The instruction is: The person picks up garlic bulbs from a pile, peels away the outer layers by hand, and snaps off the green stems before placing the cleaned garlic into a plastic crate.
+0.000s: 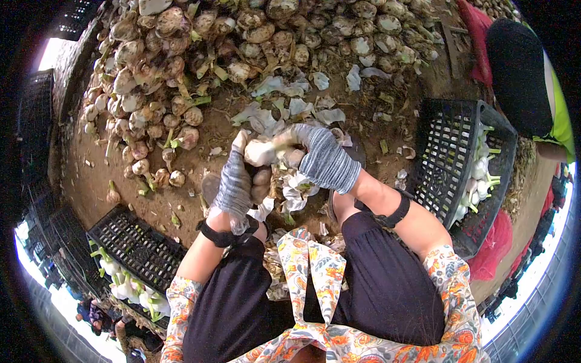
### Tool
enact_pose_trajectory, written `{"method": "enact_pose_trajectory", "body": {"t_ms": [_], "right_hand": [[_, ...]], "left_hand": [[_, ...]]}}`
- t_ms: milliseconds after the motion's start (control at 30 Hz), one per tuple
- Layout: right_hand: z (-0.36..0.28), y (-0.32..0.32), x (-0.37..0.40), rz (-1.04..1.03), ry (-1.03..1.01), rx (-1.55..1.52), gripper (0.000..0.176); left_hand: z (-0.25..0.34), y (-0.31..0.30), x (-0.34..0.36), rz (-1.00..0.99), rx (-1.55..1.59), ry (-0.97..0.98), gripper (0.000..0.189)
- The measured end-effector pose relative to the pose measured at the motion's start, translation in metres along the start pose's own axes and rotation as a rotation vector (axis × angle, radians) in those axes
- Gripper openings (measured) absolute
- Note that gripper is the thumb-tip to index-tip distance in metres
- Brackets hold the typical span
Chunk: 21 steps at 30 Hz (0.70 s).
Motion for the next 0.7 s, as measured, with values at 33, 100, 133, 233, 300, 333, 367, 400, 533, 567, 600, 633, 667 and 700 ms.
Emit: {"method": "enact_pose_trajectory", "body": {"t_ms": [33, 100, 133, 233, 300, 333, 367, 400, 533, 567, 600, 633, 667, 700], "right_hand": [[0.001, 0.0, 0.001, -0.018, 0.0, 0.025, 0.03], [0.009, 0.001, 0.005, -0.039, 0.094, 0.04, 0.026], [0.01, 0.001, 0.005, -0.04, 0.094, 0.041, 0.026], [0.009, 0.0, 0.004, 0.068, 0.116, -0.037, 0.025], [0.017, 0.002, 0.003, 0.124, 0.213, -0.05, 0.023], [0.026, 0.001, 0.004, 0.182, 0.311, -0.063, 0.022], [0.041, 0.004, 0.008, 0.15, 0.391, -0.156, 0.024], [0.04, 0.004, 0.008, 0.153, 0.389, -0.156, 0.024], [0.028, 0.009, 0.015, 0.099, 0.38, -0.436, 0.027], [0.042, 0.009, 0.02, 0.051, 0.338, -0.394, 0.026], [0.034, 0.014, 0.019, 0.042, 0.43, -0.754, 0.027], [0.026, 0.019, 0.019, 0.065, 0.543, -1.103, 0.028], [0.025, 0.017, 0.018, 0.065, 0.541, -1.101, 0.028], [0.024, 0.017, 0.018, 0.035, 0.538, -1.129, 0.031]], "left_hand": [[-0.004, -0.002, -0.004, -0.07, 0.021, -0.142, 0.064], [-0.005, -0.003, -0.009, -0.143, 0.027, -0.219, 0.064], [-0.009, -0.004, -0.01, -0.218, 0.031, -0.298, 0.064], [-0.001, -0.009, -0.014, -0.19, -0.184, 0.117, 0.063], [0.017, -0.004, 0.009, 0.213, -0.508, 0.793, 0.05], [0.018, 0.0, 0.022, 0.306, -0.59, 1.045, 0.046], [0.017, 0.004, 0.023, 0.295, -0.76, 1.107, 0.047], [0.016, 0.008, 0.024, 0.282, -0.932, 1.165, 0.048], [0.012, 0.002, 0.006, -0.16, -0.352, 0.371, 0.046], [0.007, 0.0, 0.0, -0.17, -0.253, 0.423, 0.051], [0.0, 0.002, -0.006, -0.278, -0.035, 0.353, 0.054], [-0.006, 0.001, -0.005, -0.422, 0.113, 0.24, 0.056], [-0.009, 0.0, -0.002, -0.563, 0.26, 0.124, 0.059], [-0.008, 0.003, 0.0, -0.563, 0.259, 0.125, 0.059]]}}
Point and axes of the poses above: each hand's wrist, its own x-axis away from the middle knuckle, its own y-axis out of the palm, z = x × y, the point moved 5 cm from there along -x, towards the middle knuckle, and after that the axes turned 4 degrees about -x, right-handed, at the moved point
